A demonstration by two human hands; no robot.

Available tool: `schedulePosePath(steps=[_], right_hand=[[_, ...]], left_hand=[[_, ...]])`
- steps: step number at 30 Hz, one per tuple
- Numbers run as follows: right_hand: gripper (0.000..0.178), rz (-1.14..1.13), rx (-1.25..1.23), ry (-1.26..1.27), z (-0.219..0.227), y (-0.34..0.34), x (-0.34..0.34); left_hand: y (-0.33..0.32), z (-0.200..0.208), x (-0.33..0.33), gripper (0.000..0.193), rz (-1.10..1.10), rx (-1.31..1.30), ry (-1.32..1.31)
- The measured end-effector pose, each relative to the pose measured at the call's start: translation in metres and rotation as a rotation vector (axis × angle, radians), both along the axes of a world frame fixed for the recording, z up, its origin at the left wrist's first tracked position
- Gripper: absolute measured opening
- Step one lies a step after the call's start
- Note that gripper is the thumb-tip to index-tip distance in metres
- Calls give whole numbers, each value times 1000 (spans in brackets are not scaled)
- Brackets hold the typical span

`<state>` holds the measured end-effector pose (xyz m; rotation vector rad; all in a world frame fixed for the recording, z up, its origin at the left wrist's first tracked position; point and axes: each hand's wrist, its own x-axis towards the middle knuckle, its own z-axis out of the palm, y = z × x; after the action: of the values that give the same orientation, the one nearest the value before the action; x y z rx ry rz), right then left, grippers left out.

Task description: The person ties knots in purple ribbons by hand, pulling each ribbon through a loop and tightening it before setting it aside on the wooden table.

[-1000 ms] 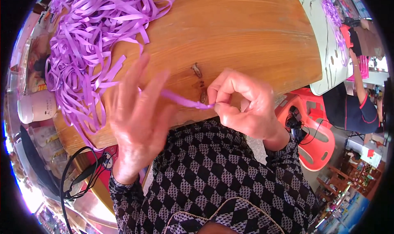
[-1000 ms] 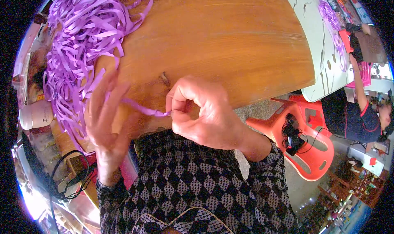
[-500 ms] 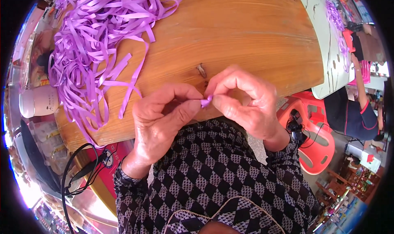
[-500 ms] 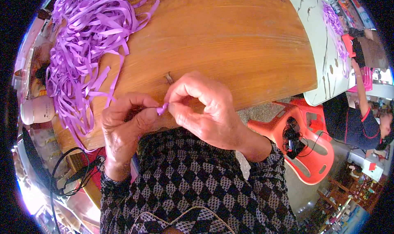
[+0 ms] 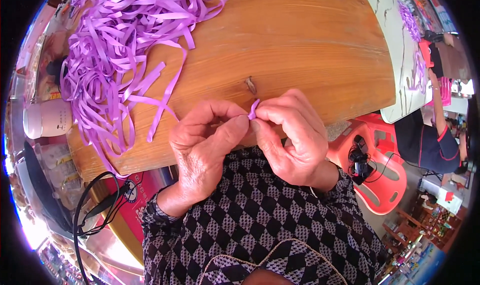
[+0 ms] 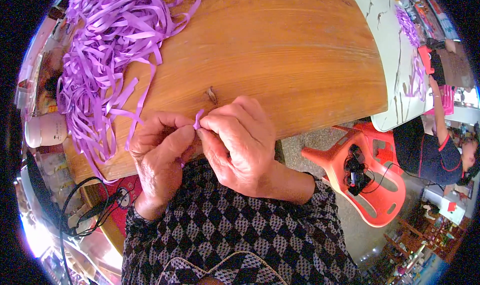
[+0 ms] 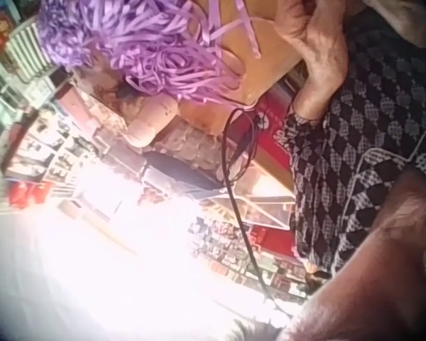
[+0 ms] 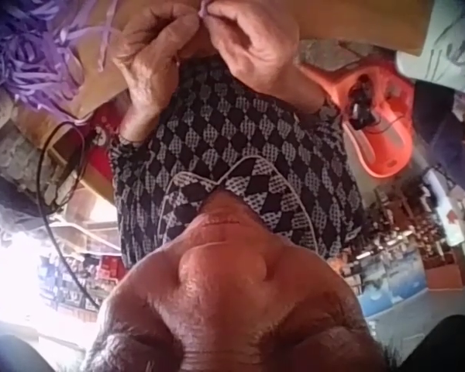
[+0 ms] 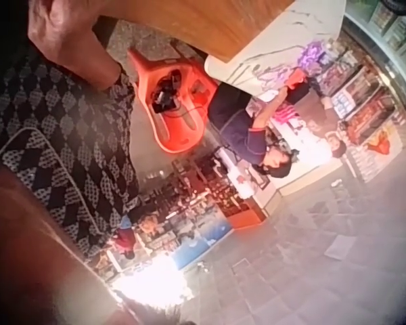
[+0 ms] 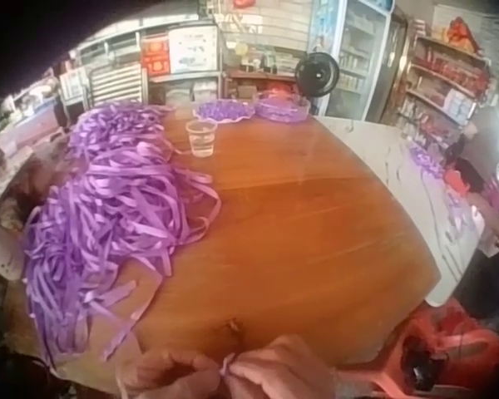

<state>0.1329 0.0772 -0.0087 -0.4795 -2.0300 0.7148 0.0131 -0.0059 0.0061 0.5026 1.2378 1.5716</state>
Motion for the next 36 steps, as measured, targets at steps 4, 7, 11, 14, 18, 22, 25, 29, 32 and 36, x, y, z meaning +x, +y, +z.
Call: schedulePosePath(steps=[4,7,11,14,18,22,25,29,32,36], right_hand=[[23,19,7,-14,-4,1,1],[24,43,2,-38,-2,-1,5],[24,40,124,-55,-3,-1,5],[23,39,225,-29,-2,3,7],[31,121,-35,-63,11,19,18],[40,233,-99,-64,13,24,13],[32,315,-116,-103,11,22,11],[28,283,-142,-40,8,24,12],[25,302,-184,-39,10,21,9],[22,368,-240,-75,9,22,12]], left_hand=[[0,-1,2,6,31,-35,-47],[4,-2,1,6,17,-58,-274],[6,1,1,5,32,-143,-359],[5,1,1,7,9,-146,-417],[1,0,-2,10,-6,-144,-195],[-1,1,-9,11,-130,-115,-109],[2,10,-13,12,-141,-229,-116],[2,11,-15,12,-166,-202,-87],[0,8,-16,12,-195,-186,-62],[0,9,-18,11,-232,-213,-37]])
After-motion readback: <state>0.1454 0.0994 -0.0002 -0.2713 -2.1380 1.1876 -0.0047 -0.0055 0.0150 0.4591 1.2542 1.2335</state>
